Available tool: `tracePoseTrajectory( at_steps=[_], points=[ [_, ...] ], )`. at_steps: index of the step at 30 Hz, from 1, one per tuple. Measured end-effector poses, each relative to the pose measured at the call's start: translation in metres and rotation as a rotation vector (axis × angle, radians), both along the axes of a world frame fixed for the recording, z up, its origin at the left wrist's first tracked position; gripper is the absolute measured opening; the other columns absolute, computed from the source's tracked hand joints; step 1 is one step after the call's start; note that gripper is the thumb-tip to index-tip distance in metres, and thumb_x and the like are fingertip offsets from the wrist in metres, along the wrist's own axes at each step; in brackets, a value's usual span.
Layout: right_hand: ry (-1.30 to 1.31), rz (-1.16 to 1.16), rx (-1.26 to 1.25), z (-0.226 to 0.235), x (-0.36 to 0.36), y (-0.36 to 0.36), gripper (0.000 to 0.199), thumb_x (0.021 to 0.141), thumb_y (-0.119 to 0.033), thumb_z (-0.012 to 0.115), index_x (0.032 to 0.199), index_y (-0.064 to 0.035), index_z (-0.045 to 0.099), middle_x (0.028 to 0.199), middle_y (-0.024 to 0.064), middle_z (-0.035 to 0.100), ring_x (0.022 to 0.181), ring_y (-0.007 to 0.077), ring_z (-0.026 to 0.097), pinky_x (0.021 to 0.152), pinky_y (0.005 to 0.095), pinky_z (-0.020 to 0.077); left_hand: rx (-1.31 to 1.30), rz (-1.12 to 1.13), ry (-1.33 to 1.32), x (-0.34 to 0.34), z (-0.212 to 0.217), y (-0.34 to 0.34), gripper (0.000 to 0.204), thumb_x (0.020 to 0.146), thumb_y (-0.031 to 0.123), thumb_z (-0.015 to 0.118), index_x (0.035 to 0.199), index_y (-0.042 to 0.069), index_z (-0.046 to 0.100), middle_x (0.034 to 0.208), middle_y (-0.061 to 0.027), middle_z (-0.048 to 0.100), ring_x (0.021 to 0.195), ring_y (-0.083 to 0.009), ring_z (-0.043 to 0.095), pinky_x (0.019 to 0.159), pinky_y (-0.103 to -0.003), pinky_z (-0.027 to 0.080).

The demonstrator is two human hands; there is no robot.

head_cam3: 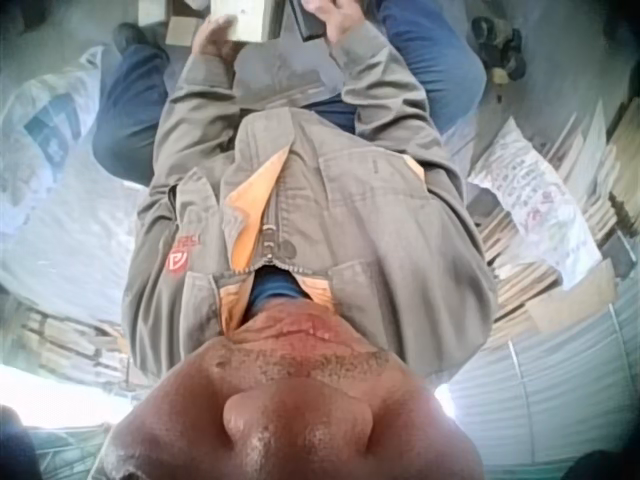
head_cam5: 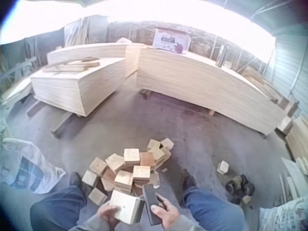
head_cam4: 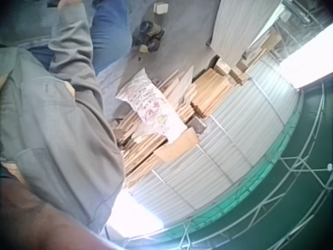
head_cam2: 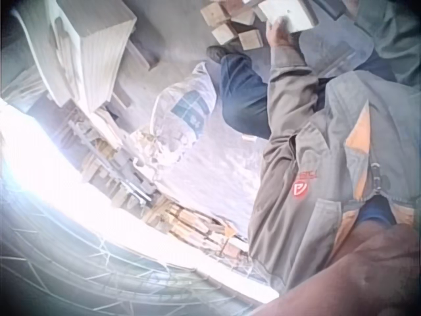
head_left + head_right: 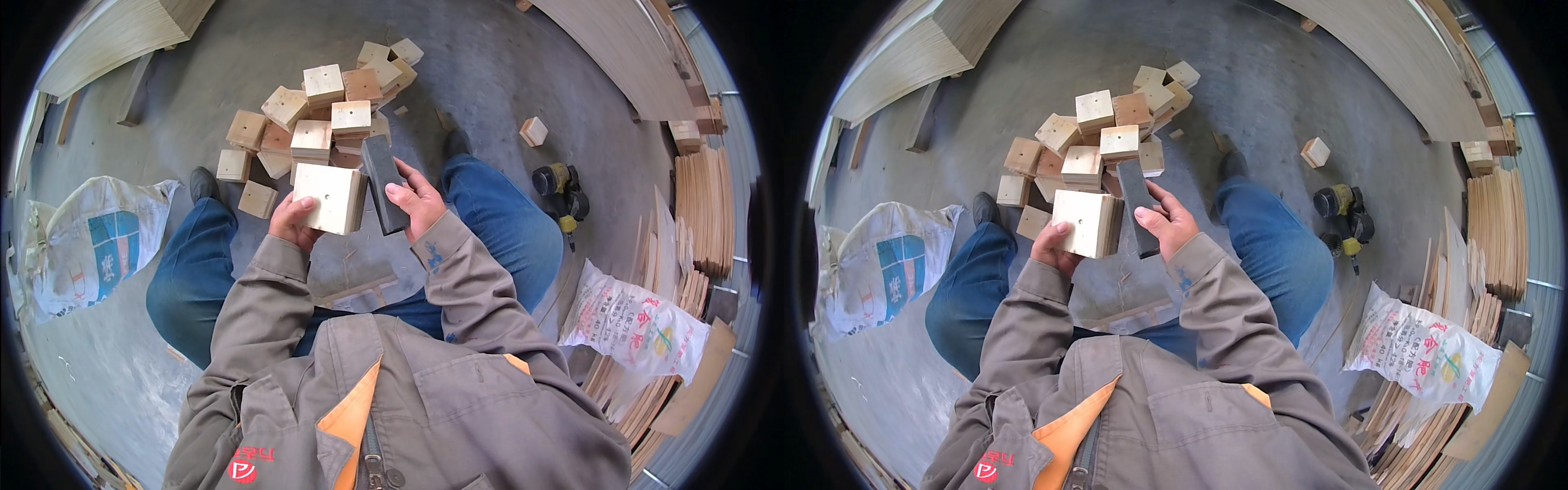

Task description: The person sits on the floor and sands small square wooden blocks one by one using a sanding block. They pick up a block, rub its surfaces with the sanding block, and place it down before picking up another.

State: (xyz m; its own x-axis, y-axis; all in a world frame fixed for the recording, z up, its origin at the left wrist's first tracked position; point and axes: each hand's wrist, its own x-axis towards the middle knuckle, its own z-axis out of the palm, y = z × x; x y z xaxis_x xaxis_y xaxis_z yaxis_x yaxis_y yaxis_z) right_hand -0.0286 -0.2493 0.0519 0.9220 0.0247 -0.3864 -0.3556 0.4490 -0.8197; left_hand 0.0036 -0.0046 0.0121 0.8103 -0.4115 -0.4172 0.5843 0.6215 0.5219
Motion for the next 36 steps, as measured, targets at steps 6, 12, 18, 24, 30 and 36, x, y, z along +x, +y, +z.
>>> tracePoseTrajectory(
  at_steps=[6,12,18,24,30,36],
  points=[
    [-0.056,0.043,-0.16,0.001,0.0,0.018,0.073,0.096,-0.018,0.068,0.158,-0.0028,0.031,0.124,0.0111,0.064,0.11,0.0141,0.06,0.099,0.0301,0.049,-0.09,0.14,0.061,-0.001,-0.018,0.002,0.065,0.095,0.028,0.065,0.148,0.0,0.041,0.143,-0.0175,0.057,0.129,-0.032,0.059,0.113,-0.049,0.045],
    [-0.093,0.056,-0.199,-0.002,-0.004,0.038,0.074,0.096,-0.018,0.069,0.157,-0.0005,0.03,0.129,0.0141,0.062,0.114,0.0166,0.059,0.101,0.0315,0.0484,-0.136,0.359,0.163,-0.002,-0.017,-0.006,0.063,0.095,0.037,0.067,0.145,0.005,0.047,0.14,-0.0151,0.06,0.126,-0.0326,0.06,0.109,-0.048,0.048],
    [-0.092,0.041,-0.261,-0.009,-0.007,0.045,0.075,0.095,-0.019,0.07,0.156,0.0008,0.031,0.132,0.0158,0.061,0.119,0.0191,0.058,0.104,0.0329,0.0471,-0.025,0.34,0.274,-0.008,0.006,-0.011,0.067,0.091,0.041,0.071,0.145,0.009,0.048,0.137,-0.0138,0.061,0.123,-0.0335,0.061,0.105,-0.051,0.05],
    [-0.079,0.081,-0.339,-0.016,-0.007,0.046,0.073,0.093,-0.021,0.072,0.154,0.0005,0.036,0.134,0.0172,0.059,0.12,0.02,0.058,0.104,0.0329,0.0465,-0.011,0.277,0.355,-0.006,0.013,-0.008,0.064,0.088,0.036,0.065,0.145,0.011,0.048,0.137,-0.0149,0.061,0.12,-0.0358,0.063,0.095,-0.055,0.054],
    [-0.325,0.087,-0.82,-0.015,-0.01,0.035,0.075,0.087,-0.03,0.076,0.148,0.0004,0.045,0.134,0.0241,0.057,0.122,0.0322,0.057,0.106,0.0406,0.0453,0.017,0.364,0.449,0.001,0.026,-0.002,0.057,0.088,0.04,0.061,0.137,0.01,0.058,0.132,-0.0162,0.064,0.117,-0.0366,0.064,0.096,-0.053,0.053],
    [-0.748,0.156,-1.217,0.003,-0.012,0.039,0.073,0.083,-0.029,0.078,0.145,-0.0011,0.051,0.135,0.0275,0.054,0.124,0.0412,0.053,0.108,0.0439,0.0431,-0.031,0.302,0.517,0.001,0.019,-0.004,0.057,0.087,0.041,0.061,0.136,0.01,0.06,0.13,-0.0148,0.066,0.115,-0.0359,0.064,0.097,-0.052,0.053]
  ],
)
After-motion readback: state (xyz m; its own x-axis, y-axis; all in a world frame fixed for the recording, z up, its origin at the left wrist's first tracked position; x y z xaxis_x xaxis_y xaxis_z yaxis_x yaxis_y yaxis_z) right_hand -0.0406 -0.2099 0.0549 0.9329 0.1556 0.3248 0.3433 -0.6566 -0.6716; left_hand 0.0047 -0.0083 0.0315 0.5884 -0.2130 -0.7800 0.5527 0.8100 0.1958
